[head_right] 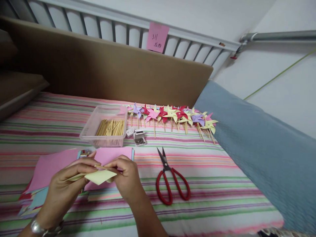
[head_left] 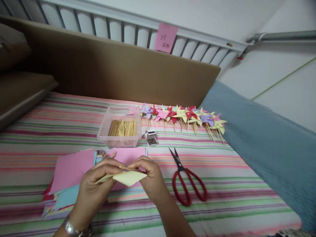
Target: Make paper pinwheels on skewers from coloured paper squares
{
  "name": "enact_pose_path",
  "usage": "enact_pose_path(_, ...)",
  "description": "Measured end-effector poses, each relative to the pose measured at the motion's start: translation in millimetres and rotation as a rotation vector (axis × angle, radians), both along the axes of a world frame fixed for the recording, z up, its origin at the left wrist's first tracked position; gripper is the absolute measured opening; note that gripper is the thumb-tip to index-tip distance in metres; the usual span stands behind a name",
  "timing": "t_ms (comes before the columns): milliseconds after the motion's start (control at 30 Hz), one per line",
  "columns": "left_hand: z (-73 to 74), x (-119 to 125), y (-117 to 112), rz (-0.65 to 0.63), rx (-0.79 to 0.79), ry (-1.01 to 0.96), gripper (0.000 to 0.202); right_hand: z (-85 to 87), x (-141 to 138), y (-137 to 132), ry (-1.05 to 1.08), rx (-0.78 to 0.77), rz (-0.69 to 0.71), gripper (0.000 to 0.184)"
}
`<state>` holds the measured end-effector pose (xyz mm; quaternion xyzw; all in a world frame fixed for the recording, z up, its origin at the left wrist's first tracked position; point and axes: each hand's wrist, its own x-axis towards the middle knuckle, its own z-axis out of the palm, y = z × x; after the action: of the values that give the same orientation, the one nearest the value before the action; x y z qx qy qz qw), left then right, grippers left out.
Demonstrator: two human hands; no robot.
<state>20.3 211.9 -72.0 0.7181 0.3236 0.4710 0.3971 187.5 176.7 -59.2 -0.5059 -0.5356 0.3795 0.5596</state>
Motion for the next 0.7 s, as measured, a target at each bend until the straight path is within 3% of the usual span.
enact_pose_path(400, 1.8, -0.1, -1.4, -0.004, 0.016, -0.029, 0.016, 0.2, 0.4, -0.1, 0.001, 0.012, 0.006, 0.020)
enact_pose_path(700, -4.1, -0.9, -0.3, -0.036, 0.033, -0.019, 0.019, 0.0, 5.2, -2.4, -0.069, 0.026, 0.087, 0.024)
